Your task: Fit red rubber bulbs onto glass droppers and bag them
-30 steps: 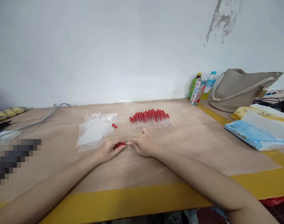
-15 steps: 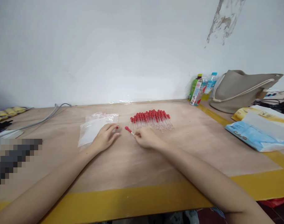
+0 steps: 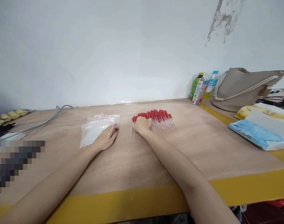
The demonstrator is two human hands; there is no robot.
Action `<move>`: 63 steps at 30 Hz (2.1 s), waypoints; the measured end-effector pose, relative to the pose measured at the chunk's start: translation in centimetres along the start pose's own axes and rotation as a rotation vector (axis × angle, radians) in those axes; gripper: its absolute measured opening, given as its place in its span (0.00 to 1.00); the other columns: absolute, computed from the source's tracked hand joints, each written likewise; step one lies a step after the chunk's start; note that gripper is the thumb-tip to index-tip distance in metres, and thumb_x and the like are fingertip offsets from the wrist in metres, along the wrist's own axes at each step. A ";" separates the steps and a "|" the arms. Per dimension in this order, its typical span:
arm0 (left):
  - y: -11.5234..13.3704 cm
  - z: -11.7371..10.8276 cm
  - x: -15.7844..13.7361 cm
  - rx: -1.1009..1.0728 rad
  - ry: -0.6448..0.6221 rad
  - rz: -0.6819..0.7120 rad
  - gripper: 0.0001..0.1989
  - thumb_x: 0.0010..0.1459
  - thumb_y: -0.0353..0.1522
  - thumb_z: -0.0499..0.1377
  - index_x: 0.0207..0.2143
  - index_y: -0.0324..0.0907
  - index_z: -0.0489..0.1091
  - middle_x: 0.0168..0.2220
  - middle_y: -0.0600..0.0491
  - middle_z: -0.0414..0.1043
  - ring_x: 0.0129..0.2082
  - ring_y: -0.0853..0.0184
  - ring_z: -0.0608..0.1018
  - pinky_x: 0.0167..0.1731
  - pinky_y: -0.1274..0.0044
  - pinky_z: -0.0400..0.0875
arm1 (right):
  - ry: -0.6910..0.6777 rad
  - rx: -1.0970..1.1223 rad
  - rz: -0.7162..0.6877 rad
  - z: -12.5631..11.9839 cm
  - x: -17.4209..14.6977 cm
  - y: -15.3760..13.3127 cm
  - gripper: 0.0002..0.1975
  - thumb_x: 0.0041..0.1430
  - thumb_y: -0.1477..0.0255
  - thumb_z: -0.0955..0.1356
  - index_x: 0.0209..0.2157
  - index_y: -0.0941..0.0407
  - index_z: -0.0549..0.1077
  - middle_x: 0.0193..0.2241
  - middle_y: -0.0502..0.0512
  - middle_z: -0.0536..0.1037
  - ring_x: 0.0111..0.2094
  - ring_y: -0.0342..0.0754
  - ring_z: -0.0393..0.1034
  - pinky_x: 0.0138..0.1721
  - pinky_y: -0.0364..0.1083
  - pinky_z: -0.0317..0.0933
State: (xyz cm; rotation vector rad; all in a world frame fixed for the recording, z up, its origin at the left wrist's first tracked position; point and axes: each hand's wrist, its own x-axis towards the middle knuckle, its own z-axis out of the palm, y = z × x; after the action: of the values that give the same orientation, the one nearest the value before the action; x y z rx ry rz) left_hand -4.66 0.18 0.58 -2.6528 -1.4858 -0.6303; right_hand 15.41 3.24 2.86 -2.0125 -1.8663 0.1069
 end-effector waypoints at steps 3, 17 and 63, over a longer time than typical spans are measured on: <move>0.1 -0.1 0.0 -0.050 0.027 -0.010 0.12 0.57 0.30 0.46 0.43 0.40 0.61 0.43 0.47 0.67 0.45 0.61 0.69 0.46 0.68 0.64 | 0.004 -0.034 -0.021 0.3 -0.2 0.1 0.14 0.53 0.65 0.61 0.29 0.58 0.73 0.30 0.60 0.76 0.35 0.53 0.69 0.41 0.51 0.47; -0.2 0.5 0.0 -0.066 0.203 0.001 0.09 0.54 0.27 0.49 0.33 0.40 0.68 0.34 0.50 0.62 0.37 0.63 0.69 0.39 0.71 0.67 | -0.029 -0.132 -0.208 0.5 -2.8 -1.9 0.13 0.54 0.70 0.60 0.31 0.61 0.73 0.31 0.65 0.76 0.33 0.53 0.69 0.41 0.53 0.45; 6.2 -0.2 -2.2 -0.404 -0.002 0.180 0.09 0.60 0.34 0.50 0.36 0.42 0.69 0.30 0.54 0.72 0.30 0.69 0.73 0.32 0.78 0.67 | 0.122 0.160 -0.897 -1.6 -8.0 6.2 0.10 0.59 0.73 0.60 0.34 0.56 0.73 0.29 0.52 0.73 0.28 0.43 0.63 0.34 0.46 0.47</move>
State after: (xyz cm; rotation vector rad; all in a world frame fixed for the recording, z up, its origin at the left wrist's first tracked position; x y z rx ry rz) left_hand -0.65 -4.99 0.97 -3.0322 -1.2052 -1.0047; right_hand 20.89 -5.14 0.60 -0.9156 -2.3872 -0.1116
